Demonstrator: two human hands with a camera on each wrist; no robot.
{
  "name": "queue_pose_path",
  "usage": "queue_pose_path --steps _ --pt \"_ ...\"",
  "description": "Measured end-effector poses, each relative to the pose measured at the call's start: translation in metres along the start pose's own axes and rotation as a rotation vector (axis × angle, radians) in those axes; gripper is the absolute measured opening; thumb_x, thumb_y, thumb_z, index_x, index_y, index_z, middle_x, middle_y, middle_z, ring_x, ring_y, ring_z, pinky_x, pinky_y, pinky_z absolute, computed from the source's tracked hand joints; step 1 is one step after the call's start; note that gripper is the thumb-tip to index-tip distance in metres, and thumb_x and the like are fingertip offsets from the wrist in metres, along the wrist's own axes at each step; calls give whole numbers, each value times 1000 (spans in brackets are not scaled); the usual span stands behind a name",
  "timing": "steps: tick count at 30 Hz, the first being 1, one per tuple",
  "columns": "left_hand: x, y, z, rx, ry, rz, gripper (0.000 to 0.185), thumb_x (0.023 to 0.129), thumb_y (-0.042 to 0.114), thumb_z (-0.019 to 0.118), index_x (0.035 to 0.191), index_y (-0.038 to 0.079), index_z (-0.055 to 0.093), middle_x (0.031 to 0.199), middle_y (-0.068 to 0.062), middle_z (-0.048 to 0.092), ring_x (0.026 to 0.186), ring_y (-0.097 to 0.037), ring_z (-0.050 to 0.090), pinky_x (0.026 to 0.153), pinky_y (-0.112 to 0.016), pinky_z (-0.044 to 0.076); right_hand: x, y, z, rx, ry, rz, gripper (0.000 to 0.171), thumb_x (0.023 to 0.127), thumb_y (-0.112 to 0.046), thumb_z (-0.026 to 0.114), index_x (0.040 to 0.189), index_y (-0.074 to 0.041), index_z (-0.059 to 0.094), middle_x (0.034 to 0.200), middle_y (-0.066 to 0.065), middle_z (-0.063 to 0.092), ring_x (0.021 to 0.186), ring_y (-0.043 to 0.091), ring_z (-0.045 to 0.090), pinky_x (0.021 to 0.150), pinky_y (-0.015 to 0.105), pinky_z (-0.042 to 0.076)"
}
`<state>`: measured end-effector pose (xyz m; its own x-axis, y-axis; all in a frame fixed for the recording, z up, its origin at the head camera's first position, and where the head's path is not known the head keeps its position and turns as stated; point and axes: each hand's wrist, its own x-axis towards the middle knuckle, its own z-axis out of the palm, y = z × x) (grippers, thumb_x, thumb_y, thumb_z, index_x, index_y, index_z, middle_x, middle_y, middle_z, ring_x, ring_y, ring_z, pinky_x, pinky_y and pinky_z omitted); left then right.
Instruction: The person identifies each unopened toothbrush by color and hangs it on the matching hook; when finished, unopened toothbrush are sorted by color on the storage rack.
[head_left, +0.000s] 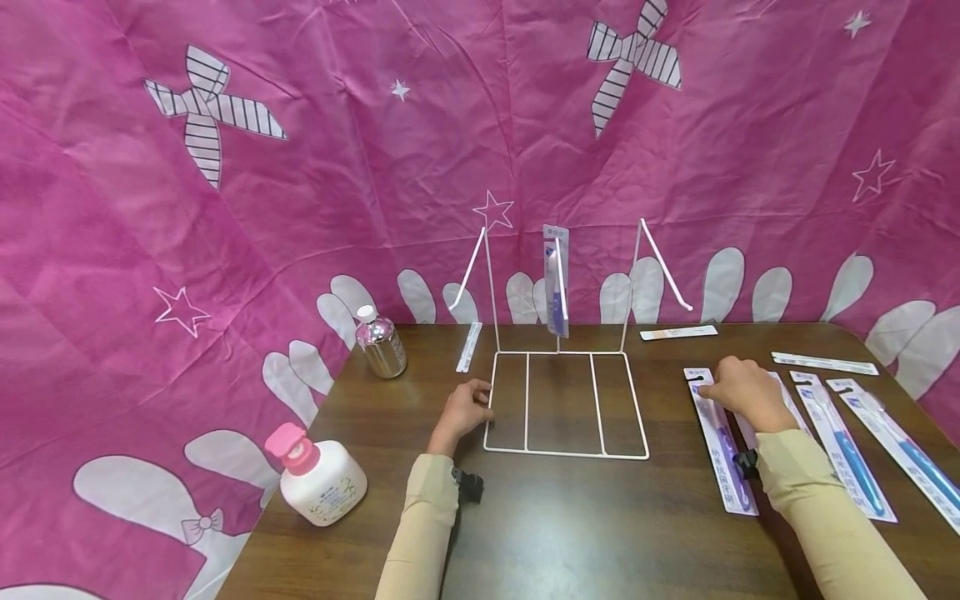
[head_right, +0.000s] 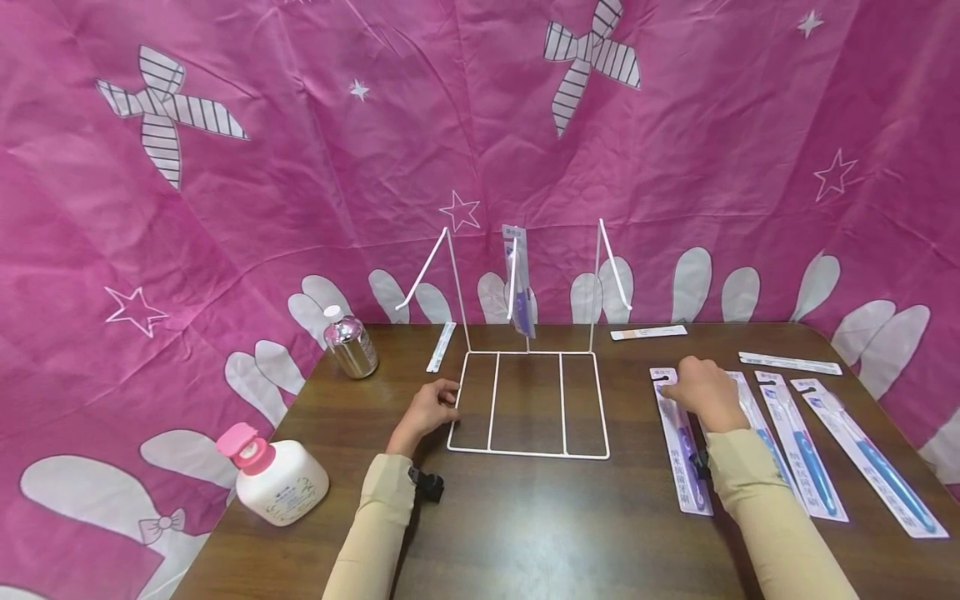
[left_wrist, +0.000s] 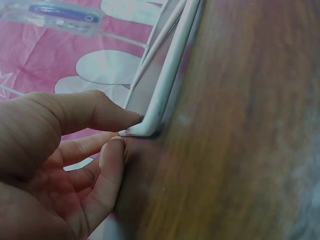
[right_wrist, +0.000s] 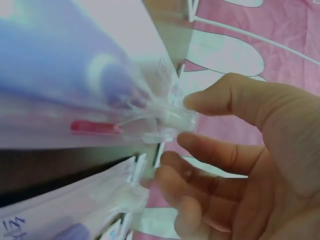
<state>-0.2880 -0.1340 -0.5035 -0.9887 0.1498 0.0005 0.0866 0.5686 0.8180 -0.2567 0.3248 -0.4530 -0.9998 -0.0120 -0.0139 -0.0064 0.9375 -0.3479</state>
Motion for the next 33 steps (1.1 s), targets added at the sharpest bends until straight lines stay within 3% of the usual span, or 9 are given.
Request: queue_pose_path --steps 6,10,19,26,33 --pt "1 -1 0 4 5 5 47 73 -8 77 118 -5 65 90 -12 65 80 -22 57 72 -34 50 -6 -3 -9 59 63 10 42 84 -32 74 59 -13 46 61 3 41 62 25 44 52 40 33" --pt "2 -1 0 9 5 2 47 73 -8 77 118 -5 65 90 -11 65 81 -23 58 73 -34 50 -8 -6 -14 78 122 -34 42 82 -28 74 56 -14 45 57 -2 38 59 23 41 52 37 32" --pt "0 1 0 22 10 22 47 73 -7 78 118 -6 65 91 -12 66 83 -25 60 75 -36 51 -16 -14 -28 108 239 -128 28 81 -21 76 67 -7 56 62 3 53 61 26 48 56 40 37" --pt "1 0 1 23 13 11 48 72 -7 77 118 -5 65 91 -12 66 83 -24 59 75 -35 50 -30 -31 -44 125 395 -191 19 79 -11 76 76 -3 59 65 5 56 60 28 50 56 41 38" --pt "2 -3 1 25 13 14 47 72 -6 78 117 -4 66 90 -11 66 81 -23 59 74 -35 50 -48 -51 -63 185 567 -181 17 78 -13 73 84 -4 61 72 15 67 66 37 60 63 47 39"
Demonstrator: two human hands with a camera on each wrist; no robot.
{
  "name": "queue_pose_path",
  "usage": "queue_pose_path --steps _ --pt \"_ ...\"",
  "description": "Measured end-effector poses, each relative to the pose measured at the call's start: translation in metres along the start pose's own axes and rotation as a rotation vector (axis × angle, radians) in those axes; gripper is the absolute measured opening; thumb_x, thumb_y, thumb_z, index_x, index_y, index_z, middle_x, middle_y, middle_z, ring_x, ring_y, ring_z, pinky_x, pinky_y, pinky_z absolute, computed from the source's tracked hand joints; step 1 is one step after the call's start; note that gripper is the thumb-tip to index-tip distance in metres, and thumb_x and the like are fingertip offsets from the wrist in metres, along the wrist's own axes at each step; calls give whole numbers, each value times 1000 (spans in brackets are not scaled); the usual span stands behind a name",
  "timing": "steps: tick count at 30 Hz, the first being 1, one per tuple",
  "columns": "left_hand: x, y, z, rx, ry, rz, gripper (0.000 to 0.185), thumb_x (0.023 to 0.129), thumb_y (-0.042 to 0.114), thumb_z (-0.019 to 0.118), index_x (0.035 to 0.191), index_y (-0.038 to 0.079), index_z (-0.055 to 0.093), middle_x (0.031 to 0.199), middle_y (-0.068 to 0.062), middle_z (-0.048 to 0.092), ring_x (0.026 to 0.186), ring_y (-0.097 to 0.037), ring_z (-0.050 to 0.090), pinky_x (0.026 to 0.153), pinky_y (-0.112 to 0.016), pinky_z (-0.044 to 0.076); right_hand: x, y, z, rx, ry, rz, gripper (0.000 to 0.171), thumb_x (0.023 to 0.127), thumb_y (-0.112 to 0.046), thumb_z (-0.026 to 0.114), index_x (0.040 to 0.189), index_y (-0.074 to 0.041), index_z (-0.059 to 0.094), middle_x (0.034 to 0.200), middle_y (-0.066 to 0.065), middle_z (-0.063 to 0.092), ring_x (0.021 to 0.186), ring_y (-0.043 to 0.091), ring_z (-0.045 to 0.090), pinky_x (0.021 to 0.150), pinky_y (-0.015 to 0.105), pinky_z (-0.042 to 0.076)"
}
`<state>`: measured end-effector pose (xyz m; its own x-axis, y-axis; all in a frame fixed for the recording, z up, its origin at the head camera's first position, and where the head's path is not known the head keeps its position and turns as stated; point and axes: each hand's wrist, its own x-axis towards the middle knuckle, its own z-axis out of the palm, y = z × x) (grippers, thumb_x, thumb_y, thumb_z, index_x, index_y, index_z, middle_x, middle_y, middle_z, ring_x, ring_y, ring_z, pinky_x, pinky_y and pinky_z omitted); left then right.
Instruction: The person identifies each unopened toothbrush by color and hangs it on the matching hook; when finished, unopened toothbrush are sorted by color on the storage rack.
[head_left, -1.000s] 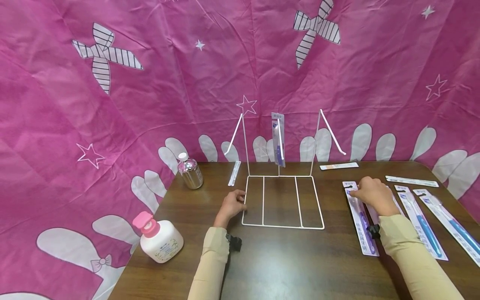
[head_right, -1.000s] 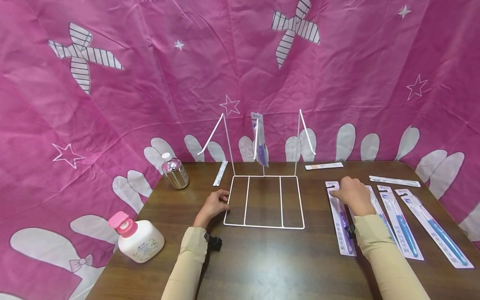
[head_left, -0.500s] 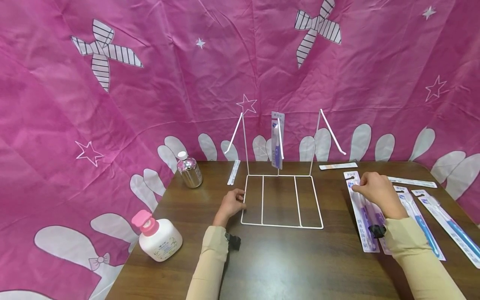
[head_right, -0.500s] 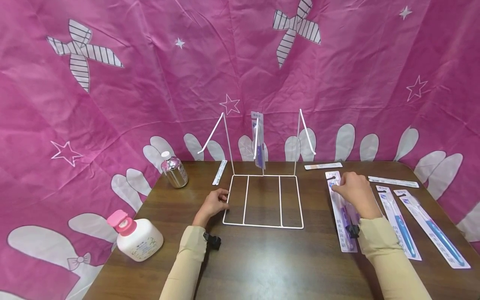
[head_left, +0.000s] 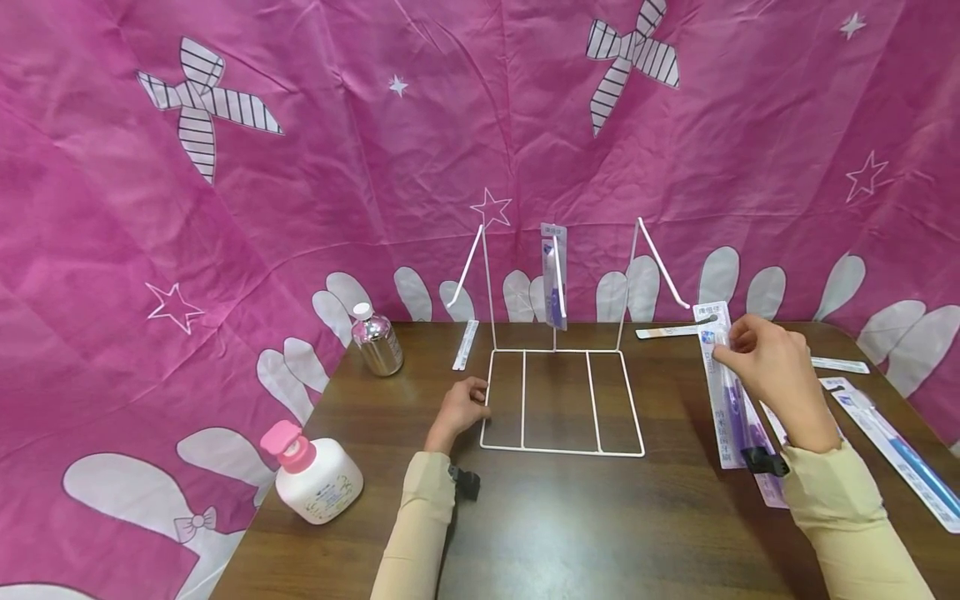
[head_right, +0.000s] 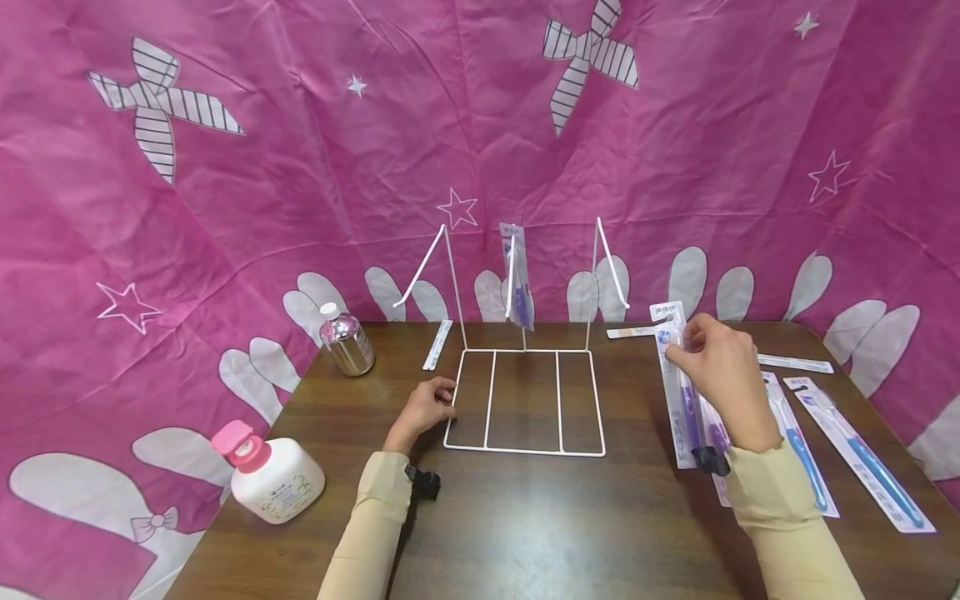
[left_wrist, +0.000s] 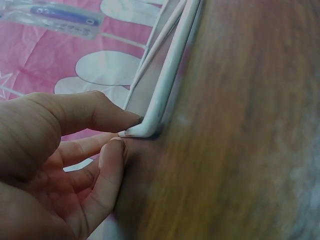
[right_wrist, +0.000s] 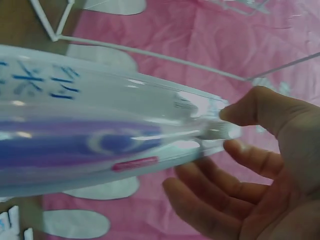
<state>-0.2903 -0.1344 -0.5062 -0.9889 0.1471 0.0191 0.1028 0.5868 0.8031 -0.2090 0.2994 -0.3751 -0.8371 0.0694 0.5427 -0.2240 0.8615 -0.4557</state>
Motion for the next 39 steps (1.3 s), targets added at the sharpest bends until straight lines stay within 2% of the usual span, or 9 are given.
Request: queue_pose_path --steps 2,5,9,16,19,22,24,34,39 --pt "0 -1 0 3 -1 -2 47 73 -5 78 118 -3 66 90 -10 66 81 -23 59 74 -35 50 0 -8 -5 21 40 -7 16 77 -11 72 86 -3 61 73 20 69 70 40 64 68 49 39" --pt "-1 0 -1 9 -2 -5 47 73 -5 78 118 -3 67 90 -10 67 81 -23 59 75 -35 50 0 -17 -11 39 102 -15 17 76 -10 72 88 -2 63 75 22 70 64 9 64 70 43 38" --pt "-2 2 -1 11 4 -2 46 72 -5 78 118 -3 67 90 -10 67 81 -23 60 75 -35 50 -1 -30 -18 80 178 -11 19 74 -6 75 89 0 65 77 23 70 66 -27 39 68 30 37" --pt "-2 1 0 17 3 9 46 73 -5 78 118 -4 66 90 -11 67 82 -23 60 76 -36 50 -5 -53 -33 170 283 0 23 76 -1 76 96 2 67 80 24 71 66 -26 46 65 5 35" --pt "-3 1 0 11 3 2 46 73 -6 78 118 -4 66 90 -10 66 82 -23 59 76 -35 50 -8 -64 -38 224 319 -17 27 75 2 78 100 3 67 78 2 72 66 -23 50 65 2 38" --pt "-3 1 -1 6 2 0 47 73 -6 77 118 -4 66 91 -10 66 82 -23 59 75 -36 50 -12 -74 -43 290 351 -58 32 74 6 78 104 5 68 82 -24 63 66 -20 54 65 2 41" --pt "-3 1 -1 0 1 -5 47 73 -6 76 119 -3 66 91 -10 65 82 -23 58 75 -36 49 -14 -80 -46 337 363 -91 35 74 8 78 107 6 69 84 -32 60 68 -18 56 66 3 43" --pt "-2 1 -3 -3 5 -6 48 72 -6 77 119 -4 66 91 -10 66 82 -23 59 76 -35 50 -22 -118 -51 458 401 -195 39 71 13 77 109 8 71 88 -20 66 72 -5 64 68 7 47" --pt "-1 2 -3 3 1 2 49 71 -6 76 119 -4 66 91 -11 67 82 -22 60 76 -35 50 -23 -133 -44 463 390 -220 41 70 15 78 109 8 72 89 -18 66 73 -6 63 68 7 48"
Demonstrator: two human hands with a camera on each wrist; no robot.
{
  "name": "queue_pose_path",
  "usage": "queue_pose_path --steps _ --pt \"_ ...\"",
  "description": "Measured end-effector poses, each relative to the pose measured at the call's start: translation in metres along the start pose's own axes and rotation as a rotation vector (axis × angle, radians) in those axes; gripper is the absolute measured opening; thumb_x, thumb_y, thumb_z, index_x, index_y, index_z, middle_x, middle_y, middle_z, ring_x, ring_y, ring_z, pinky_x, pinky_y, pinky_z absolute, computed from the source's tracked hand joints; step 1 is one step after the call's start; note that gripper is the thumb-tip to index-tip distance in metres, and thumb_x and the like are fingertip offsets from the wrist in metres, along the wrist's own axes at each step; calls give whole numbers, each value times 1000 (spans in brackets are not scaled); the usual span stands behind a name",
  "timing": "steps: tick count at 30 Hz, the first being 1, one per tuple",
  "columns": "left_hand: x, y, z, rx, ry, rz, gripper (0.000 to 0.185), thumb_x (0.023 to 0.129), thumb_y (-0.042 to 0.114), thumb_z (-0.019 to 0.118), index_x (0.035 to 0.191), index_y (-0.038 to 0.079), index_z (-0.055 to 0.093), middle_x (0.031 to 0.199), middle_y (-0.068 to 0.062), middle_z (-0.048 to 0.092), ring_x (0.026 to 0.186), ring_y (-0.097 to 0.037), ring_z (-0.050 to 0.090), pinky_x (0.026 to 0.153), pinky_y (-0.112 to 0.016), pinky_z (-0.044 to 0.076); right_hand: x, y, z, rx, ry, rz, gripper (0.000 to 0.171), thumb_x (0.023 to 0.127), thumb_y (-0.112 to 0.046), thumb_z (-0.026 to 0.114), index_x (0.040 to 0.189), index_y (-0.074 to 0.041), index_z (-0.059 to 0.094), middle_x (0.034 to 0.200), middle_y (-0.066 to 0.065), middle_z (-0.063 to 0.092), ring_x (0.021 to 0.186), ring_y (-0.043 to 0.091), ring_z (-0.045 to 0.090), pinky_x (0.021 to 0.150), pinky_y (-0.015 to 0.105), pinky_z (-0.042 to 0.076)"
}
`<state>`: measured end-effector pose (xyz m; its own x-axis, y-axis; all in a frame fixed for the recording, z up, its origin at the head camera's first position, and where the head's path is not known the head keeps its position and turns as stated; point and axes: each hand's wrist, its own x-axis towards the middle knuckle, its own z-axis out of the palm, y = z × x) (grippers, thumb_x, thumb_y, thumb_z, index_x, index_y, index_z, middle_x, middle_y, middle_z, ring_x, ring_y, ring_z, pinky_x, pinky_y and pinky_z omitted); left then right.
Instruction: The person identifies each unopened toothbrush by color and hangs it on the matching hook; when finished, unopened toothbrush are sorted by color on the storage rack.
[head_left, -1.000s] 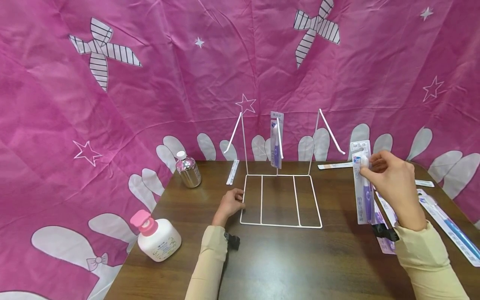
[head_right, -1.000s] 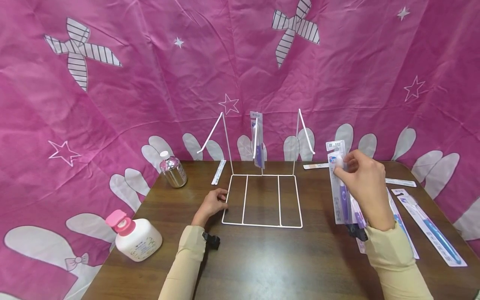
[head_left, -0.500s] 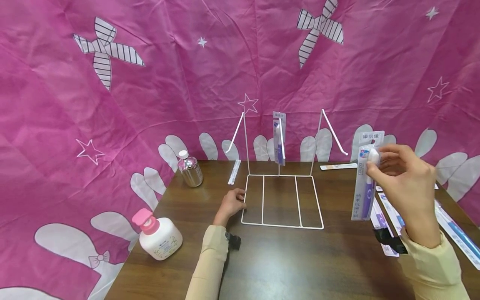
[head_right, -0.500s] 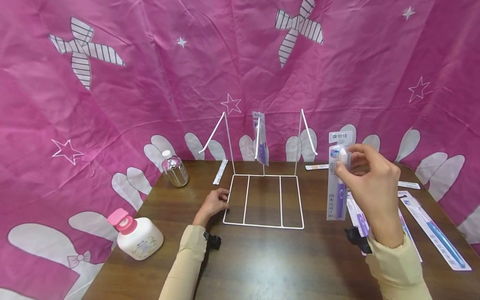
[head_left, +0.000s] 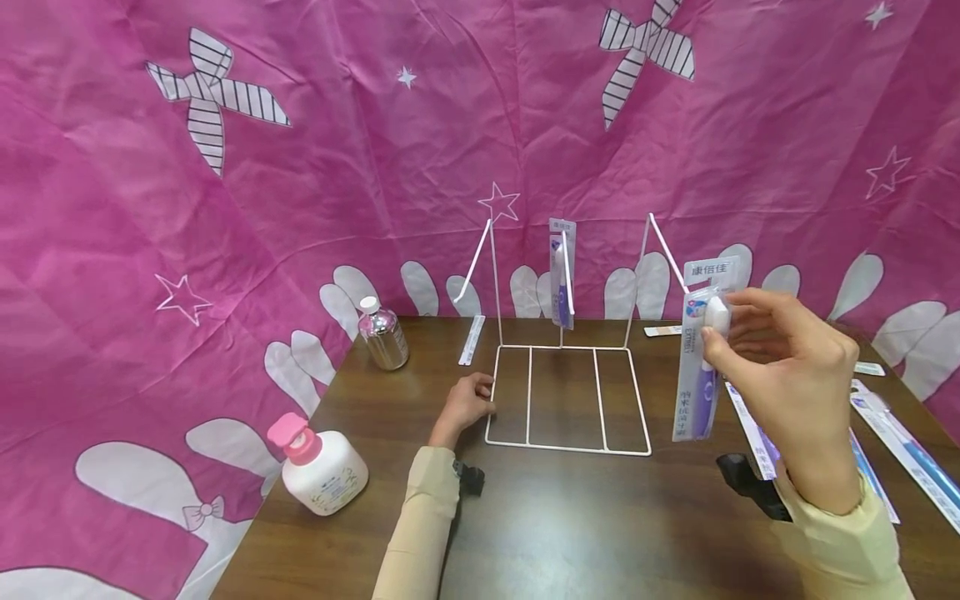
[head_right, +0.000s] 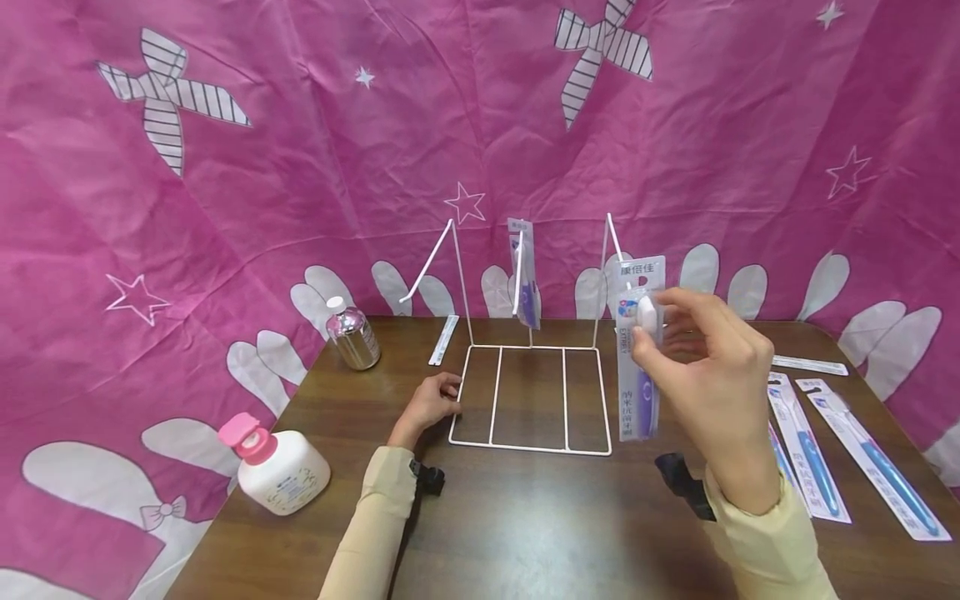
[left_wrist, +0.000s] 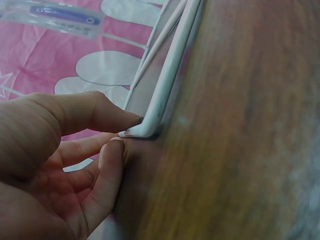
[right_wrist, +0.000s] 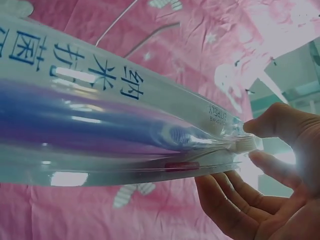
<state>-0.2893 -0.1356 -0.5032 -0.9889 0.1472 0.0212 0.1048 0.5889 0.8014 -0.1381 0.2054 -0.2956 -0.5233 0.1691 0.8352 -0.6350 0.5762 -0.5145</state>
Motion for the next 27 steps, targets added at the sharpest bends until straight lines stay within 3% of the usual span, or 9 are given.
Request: queue_pose_path --steps 8,16,27 --pt "0 1 2 1 -9 -5 48 72 -6 77 119 -4 66 91 -10 67 83 -22 60 78 -36 49 -4 -10 22 69 -27 -43 40 68 14 78 107 9 72 89 -7 66 77 -2 63 68 9 49" --pt "0 0 2 2 -13 -2 48 73 -7 76 119 -4 66 91 -9 66 81 -21 58 74 -33 48 -7 -21 44 107 -77 -81 39 69 14 78 106 7 71 88 12 68 81 0 63 68 12 51" --pt "1 -1 3 5 -3 -6 49 71 -8 77 119 -3 66 90 -8 65 80 -18 56 74 -32 47 -16 -25 65 151 -161 -98 37 70 11 80 105 5 70 91 9 68 74 3 64 66 15 53"
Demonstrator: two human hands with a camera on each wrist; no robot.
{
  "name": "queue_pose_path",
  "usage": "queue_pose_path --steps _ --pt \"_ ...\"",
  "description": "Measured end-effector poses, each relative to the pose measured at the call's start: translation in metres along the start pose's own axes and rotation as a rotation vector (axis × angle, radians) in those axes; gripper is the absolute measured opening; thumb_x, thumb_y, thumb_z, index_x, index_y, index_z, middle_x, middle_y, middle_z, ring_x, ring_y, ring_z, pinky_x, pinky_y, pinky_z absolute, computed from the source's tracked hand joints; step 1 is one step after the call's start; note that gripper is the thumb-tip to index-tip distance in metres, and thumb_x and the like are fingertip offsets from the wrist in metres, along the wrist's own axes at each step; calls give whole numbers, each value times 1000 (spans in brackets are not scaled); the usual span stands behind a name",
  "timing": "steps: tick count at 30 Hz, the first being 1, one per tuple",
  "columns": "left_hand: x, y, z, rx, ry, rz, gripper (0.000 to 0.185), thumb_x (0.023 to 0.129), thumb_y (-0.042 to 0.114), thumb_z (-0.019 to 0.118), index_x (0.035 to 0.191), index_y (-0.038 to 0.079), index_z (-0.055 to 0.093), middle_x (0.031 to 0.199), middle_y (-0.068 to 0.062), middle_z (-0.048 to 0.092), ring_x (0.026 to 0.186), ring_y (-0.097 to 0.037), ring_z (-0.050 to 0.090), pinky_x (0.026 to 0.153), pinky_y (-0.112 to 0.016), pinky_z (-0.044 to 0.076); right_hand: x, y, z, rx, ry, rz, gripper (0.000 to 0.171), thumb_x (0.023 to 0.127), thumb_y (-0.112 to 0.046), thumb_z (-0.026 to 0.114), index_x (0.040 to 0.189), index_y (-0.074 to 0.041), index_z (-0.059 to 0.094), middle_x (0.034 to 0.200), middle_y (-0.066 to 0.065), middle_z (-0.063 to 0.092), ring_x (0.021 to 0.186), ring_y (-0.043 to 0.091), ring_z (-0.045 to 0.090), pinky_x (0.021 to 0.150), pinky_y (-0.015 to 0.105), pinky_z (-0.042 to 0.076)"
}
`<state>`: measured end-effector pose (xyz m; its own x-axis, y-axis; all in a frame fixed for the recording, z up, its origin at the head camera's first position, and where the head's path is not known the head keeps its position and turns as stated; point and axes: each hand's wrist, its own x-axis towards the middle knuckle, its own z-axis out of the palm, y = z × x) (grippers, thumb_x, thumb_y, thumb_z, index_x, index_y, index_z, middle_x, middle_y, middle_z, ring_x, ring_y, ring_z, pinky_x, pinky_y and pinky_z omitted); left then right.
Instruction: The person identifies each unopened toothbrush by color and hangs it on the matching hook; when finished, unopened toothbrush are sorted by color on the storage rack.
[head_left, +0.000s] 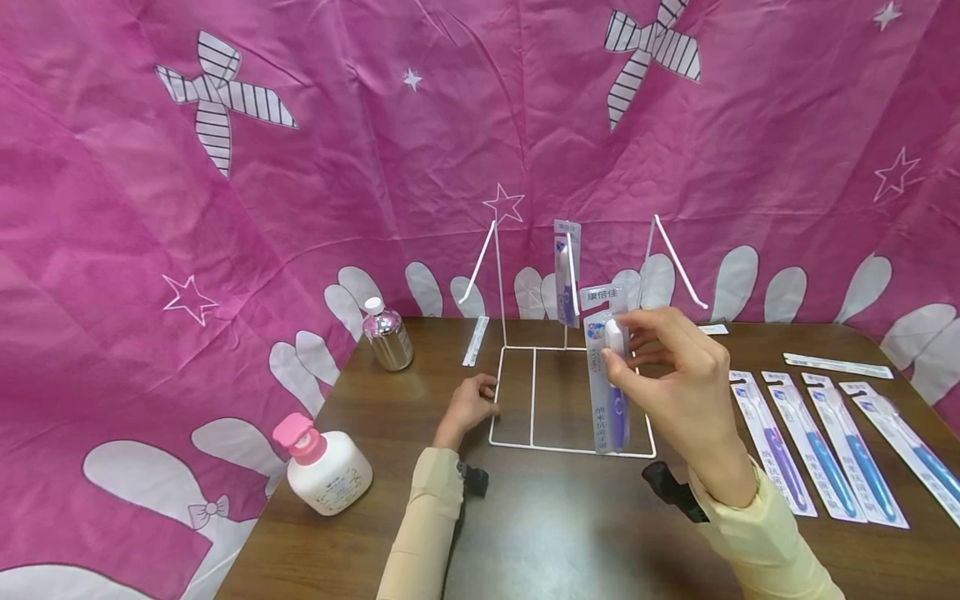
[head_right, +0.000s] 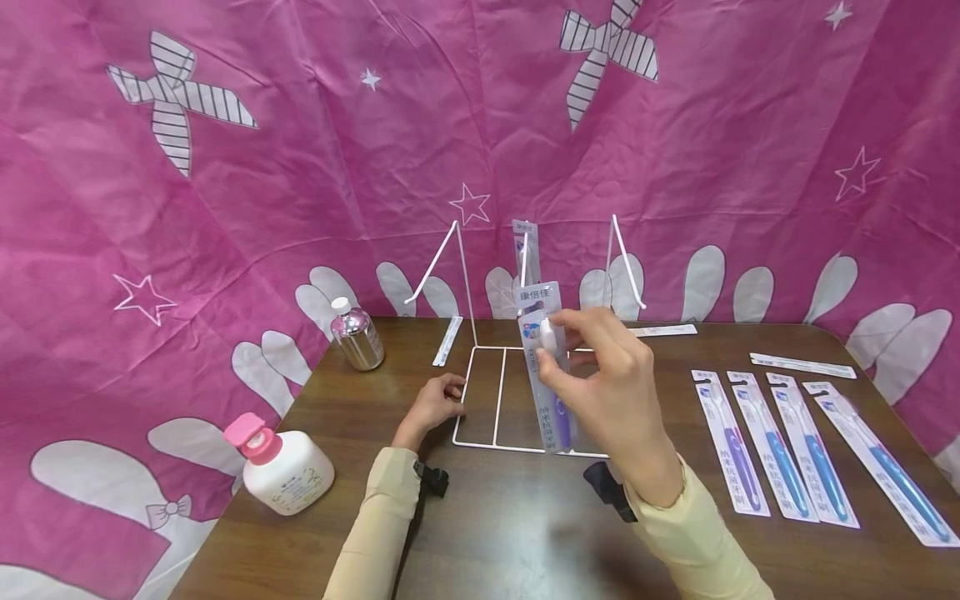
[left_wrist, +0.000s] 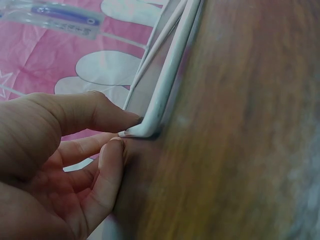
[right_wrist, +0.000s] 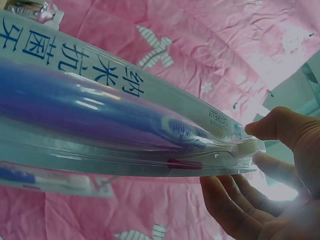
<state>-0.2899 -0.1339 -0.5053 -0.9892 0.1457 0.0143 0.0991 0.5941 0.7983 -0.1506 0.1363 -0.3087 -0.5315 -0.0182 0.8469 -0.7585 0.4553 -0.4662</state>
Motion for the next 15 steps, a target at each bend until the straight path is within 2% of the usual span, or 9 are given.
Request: queue_pose_path --steps 5,15 --pt "0 0 0 -5 2 -1 49 72 -8 77 119 -2 67 90 -7 65 80 -19 56 73 -32 47 -3 3 8 0 -22 -12 34 72 8 79 104 5 70 91 8 68 75 10 65 65 16 53" --pt "-1 0 -1 4 7 14 49 70 -7 77 118 -4 66 90 -9 67 81 -19 58 75 -32 48 -10 17 27 22 -10 -7 41 66 16 82 102 1 71 90 7 67 79 18 64 63 20 55"
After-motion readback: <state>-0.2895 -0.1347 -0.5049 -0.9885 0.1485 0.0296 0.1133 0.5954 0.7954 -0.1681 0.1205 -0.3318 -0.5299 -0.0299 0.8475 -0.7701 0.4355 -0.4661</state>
